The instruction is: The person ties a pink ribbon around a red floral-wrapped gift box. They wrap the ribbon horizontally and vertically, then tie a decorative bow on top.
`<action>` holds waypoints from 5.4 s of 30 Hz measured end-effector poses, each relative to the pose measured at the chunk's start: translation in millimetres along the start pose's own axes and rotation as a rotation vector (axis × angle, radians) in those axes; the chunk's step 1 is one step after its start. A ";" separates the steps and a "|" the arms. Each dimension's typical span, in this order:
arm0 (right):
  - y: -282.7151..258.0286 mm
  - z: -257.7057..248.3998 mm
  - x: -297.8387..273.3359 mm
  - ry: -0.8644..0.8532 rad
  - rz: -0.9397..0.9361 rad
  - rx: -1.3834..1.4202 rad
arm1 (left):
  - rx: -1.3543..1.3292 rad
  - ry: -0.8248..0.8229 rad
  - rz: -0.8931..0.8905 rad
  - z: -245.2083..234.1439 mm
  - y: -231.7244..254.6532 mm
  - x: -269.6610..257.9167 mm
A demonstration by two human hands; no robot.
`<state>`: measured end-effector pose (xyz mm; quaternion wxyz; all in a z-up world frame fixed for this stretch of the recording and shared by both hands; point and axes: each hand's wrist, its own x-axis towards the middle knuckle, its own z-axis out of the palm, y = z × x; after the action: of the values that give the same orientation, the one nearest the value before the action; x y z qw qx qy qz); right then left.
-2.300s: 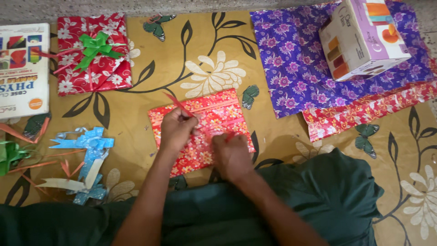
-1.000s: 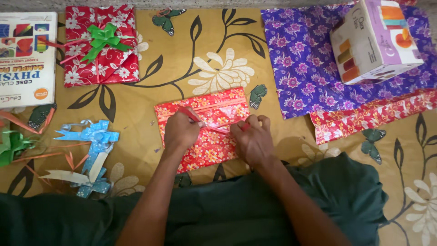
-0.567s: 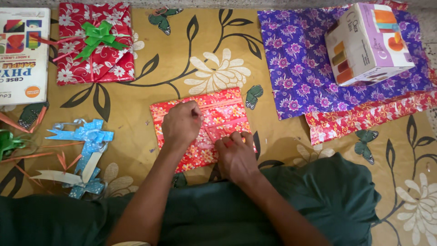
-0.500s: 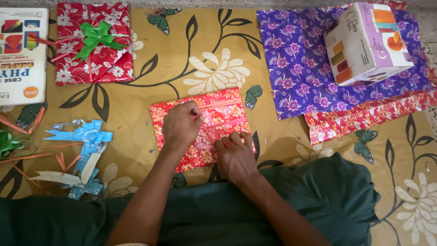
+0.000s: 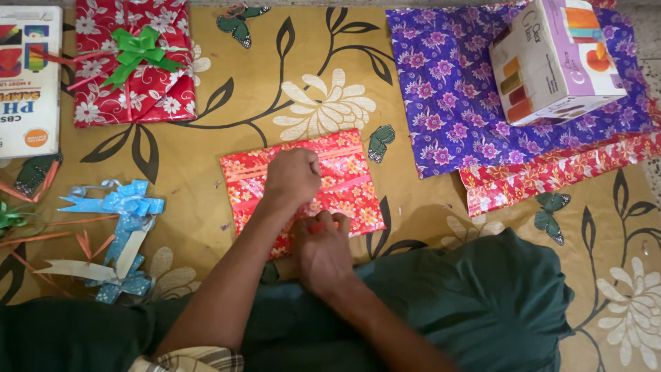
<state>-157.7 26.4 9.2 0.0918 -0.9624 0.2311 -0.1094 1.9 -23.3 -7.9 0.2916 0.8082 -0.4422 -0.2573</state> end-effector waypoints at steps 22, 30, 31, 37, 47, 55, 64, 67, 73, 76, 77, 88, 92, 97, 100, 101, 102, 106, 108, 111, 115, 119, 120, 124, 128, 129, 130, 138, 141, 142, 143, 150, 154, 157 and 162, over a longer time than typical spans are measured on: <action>35.0 -103.1 35.3 0.218 0.332 0.440 | -0.124 0.217 0.184 12.6 -4.5 -43.6; 75.5 -34.0 40.0 0.030 0.335 0.590 | -0.114 0.231 0.243 12.3 -4.4 -47.6; 78.7 -28.7 37.9 0.029 0.377 0.628 | -0.132 0.224 0.240 12.7 -5.5 -48.4; 93.4 -13.0 36.2 0.140 0.298 0.470 | -0.265 0.149 0.278 12.6 -5.3 -59.8; 90.2 -11.6 37.0 0.198 0.339 0.369 | -0.225 0.215 0.201 1.0 -7.8 -78.9; 92.2 -14.8 34.7 0.218 0.298 0.387 | 0.162 0.285 0.249 7.4 -11.8 -83.0; 89.6 -16.4 35.6 0.250 0.299 0.430 | 0.339 0.205 0.086 0.0 -10.3 -96.5; 89.8 -18.3 38.7 0.206 0.311 0.484 | 0.397 0.169 0.039 -0.8 -6.3 -98.6; 92.0 -34.9 59.7 0.133 0.153 0.527 | 0.295 0.206 -0.046 -1.6 9.2 -107.4; 94.8 -44.3 84.1 -0.001 -0.029 0.566 | 0.105 0.157 -0.176 4.9 15.5 -112.0; 94.4 -45.3 94.2 -0.064 -0.091 0.529 | 0.014 0.188 -0.179 8.1 16.4 -114.9; 53.2 -18.7 158.8 -0.484 -0.510 0.018 | -0.362 0.420 -0.276 51.0 35.3 -109.3; 41.5 -13.3 152.9 -0.405 -0.677 -0.090 | -0.324 0.469 -0.266 60.4 38.5 -103.2; 49.0 -14.0 149.8 -0.354 -0.687 -0.073 | -0.281 0.462 -0.201 63.2 37.3 -96.9; 59.5 -12.0 151.8 -0.275 -0.552 -0.115 | -0.222 0.390 -0.128 57.7 29.5 -100.1; 65.3 -12.0 152.0 -0.237 -0.532 -0.092 | -0.197 0.398 -0.079 54.6 25.5 -100.6; 72.9 -13.4 151.4 -0.200 -0.511 -0.069 | -0.171 0.406 -0.030 51.4 21.8 -101.9; 87.9 -11.4 140.7 -0.098 -0.365 0.048 | -0.045 0.275 0.064 36.3 10.5 -108.2; 90.7 -8.8 133.4 -0.080 -0.297 0.059 | 0.004 0.211 0.087 29.8 6.1 -111.2; 95.3 -8.1 120.8 -0.032 -0.181 0.101 | 0.064 0.135 0.186 17.3 -7.3 -117.1; 94.7 -9.9 101.3 0.030 -0.053 0.116 | 0.244 0.043 0.192 6.6 -19.1 -117.2; 92.4 -10.7 84.1 -0.005 0.119 0.157 | 0.326 -0.052 0.219 -9.7 -30.9 -114.8; 91.2 -10.6 80.2 0.017 0.137 0.170 | 0.370 -0.060 0.236 -14.0 -32.3 -113.6; 83.3 -9.1 65.9 0.096 0.203 0.177 | 0.419 -0.125 0.202 -37.9 -38.2 -107.4; 76.9 -8.7 54.6 0.171 0.202 0.167 | 0.459 -0.149 0.150 -56.5 -40.7 -92.5; 75.9 -8.9 52.6 0.176 0.204 0.177 | 0.471 -0.156 0.136 -59.6 -41.5 -89.3; 74.7 -9.0 51.2 0.182 0.205 0.187 | 0.415 -0.123 0.143 -62.1 -42.6 -87.4; 68.7 -5.0 40.9 0.217 0.145 0.183 | 0.226 0.000 0.037 -68.4 -41.7 -83.0; 68.2 -5.2 39.6 0.226 0.090 0.143 | 0.270 -0.044 -0.009 -72.1 -37.6 -83.1; 67.9 -5.6 39.0 0.230 0.074 0.137 | 0.274 -0.052 -0.041 -72.6 -36.1 -83.1; 67.3 -6.3 38.1 0.230 0.060 0.131 | 0.278 -0.061 -0.073 -72.6 -34.4 -83.3; 64.9 -15.7 36.8 0.255 -0.082 0.031 | 0.289 0.002 -0.022 -72.5 -29.0 -86.3; 63.2 -16.4 38.6 0.190 0.014 0.081 | 0.313 -0.041 -0.096 -71.9 -25.9 -84.1; 61.4 -14.4 40.0 0.264 0.104 0.245 | 0.313 -0.041 -0.112 -73.1 -23.2 -83.4; 67.7 -17.1 47.9 0.095 0.148 0.100 | 0.303 -0.101 -0.194 -75.6 -19.1 -82.1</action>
<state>-149.2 -57.3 18.3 0.1365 -0.9306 0.2999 -0.1594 24.5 74.6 44.4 0.1178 0.8678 -0.4097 -0.2552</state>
